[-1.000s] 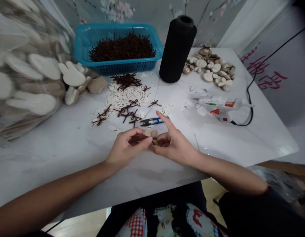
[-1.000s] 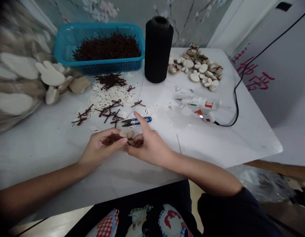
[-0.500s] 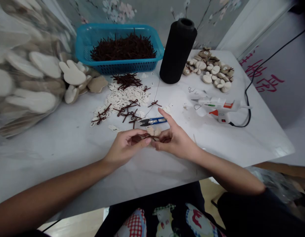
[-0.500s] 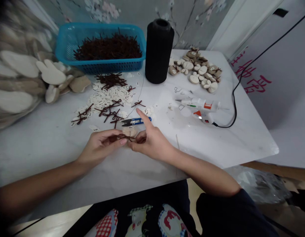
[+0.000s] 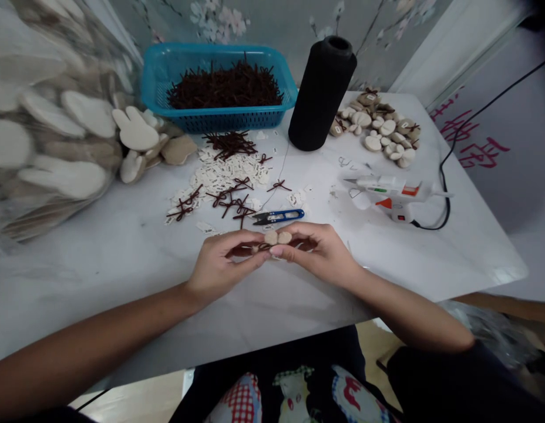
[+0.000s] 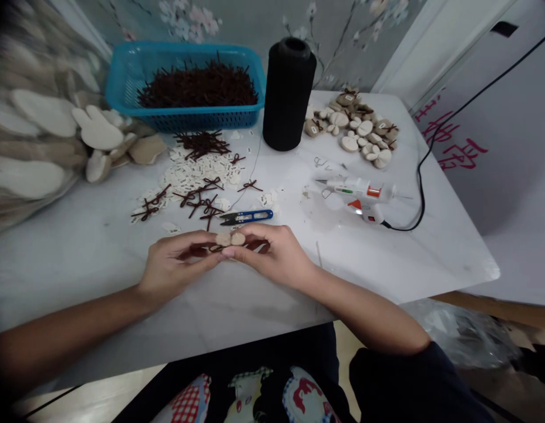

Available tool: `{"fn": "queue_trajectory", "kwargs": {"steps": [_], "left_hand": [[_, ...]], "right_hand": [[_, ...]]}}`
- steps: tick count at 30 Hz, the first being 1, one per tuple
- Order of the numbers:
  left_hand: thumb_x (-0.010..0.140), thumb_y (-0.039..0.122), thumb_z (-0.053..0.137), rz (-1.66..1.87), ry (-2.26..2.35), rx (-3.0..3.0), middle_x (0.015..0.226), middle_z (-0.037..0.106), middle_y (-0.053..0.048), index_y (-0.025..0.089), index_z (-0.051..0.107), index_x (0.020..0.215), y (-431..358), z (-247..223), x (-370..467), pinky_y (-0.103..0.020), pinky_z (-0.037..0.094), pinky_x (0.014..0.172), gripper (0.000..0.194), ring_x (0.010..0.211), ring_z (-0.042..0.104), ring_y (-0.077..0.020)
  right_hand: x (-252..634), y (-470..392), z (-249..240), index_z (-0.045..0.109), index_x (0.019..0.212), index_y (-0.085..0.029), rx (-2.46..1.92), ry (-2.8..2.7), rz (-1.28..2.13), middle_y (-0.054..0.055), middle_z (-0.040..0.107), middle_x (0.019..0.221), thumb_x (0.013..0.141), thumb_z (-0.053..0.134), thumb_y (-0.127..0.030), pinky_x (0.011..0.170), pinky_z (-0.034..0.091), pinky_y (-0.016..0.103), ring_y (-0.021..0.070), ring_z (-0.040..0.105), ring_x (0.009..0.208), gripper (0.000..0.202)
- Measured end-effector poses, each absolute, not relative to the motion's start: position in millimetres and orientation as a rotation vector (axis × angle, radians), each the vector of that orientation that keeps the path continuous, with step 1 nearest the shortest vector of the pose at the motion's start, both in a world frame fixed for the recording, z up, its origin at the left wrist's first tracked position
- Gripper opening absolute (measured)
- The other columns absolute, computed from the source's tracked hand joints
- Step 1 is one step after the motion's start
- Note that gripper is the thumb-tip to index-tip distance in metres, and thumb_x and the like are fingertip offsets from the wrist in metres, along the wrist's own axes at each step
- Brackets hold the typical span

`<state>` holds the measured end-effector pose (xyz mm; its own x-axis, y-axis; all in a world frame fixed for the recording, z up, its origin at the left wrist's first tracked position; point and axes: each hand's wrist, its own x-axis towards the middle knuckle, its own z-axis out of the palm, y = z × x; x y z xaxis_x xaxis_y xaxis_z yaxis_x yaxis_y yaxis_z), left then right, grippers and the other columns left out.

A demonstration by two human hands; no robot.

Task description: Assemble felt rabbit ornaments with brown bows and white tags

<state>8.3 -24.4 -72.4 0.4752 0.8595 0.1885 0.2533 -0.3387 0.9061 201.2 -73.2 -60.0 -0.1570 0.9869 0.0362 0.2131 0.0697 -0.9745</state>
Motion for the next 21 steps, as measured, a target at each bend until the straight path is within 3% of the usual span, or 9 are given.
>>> {"fn": "queue_trajectory", "kwargs": {"steps": [4,8,11,15,21], "left_hand": [[0.077,0.016,0.068,1.022,0.733,2.058,0.09,0.074,-0.003,0.022,0.069,0.095,-21,-71,6,-0.018,0.058,0.063,0.019,0.077,0.07,-0.0133],[0.077,0.01,0.068,1.193,0.51,2.23,0.102,0.072,-0.004,0.025,0.066,0.105,-19,-65,1,-0.024,0.06,0.078,0.032,0.091,0.07,-0.0157],[0.08,0.008,0.064,1.205,0.415,2.27,0.106,0.07,-0.005,0.026,0.063,0.109,-18,-60,-3,-0.028,0.06,0.084,0.034,0.1,0.067,-0.0181],[0.082,0.008,0.061,1.27,0.259,2.35,0.102,0.07,-0.005,0.022,0.062,0.099,-18,-59,-5,-0.031,0.059,0.088,0.022,0.11,0.062,-0.0213],[0.086,0.014,0.058,1.254,0.309,2.387,0.095,0.07,-0.002,0.026,0.06,0.095,-21,-60,-5,-0.035,0.062,0.082,0.015,0.106,0.065,-0.0206]], "right_hand": [[203,-74,-58,0.064,0.104,-0.02,-1.122,-1.684,0.909,0.002,0.07,0.094,0.084,0.065,-0.027,0.067,0.057,0.022,0.0119,0.066,0.079,0.021],[206,-73,-55,0.056,0.12,-0.019,-0.927,-1.864,0.711,0.007,0.067,0.112,0.081,0.069,-0.027,0.078,0.058,0.027,0.0154,0.065,0.096,0.042],[208,-73,-53,0.052,0.125,-0.016,-0.842,-1.924,0.62,0.01,0.067,0.111,0.076,0.075,-0.031,0.081,0.058,0.029,0.0173,0.064,0.1,0.056],[212,-75,-55,0.051,0.126,-0.018,-0.761,-1.982,0.483,0.009,0.066,0.111,0.082,0.069,-0.028,0.084,0.057,0.033,0.0186,0.063,0.102,0.048],[213,-78,-62,0.055,0.122,-0.023,-0.825,-2.061,0.466,0.008,0.065,0.112,0.086,0.063,-0.031,0.086,0.056,0.036,0.0199,0.063,0.102,0.038]]}}
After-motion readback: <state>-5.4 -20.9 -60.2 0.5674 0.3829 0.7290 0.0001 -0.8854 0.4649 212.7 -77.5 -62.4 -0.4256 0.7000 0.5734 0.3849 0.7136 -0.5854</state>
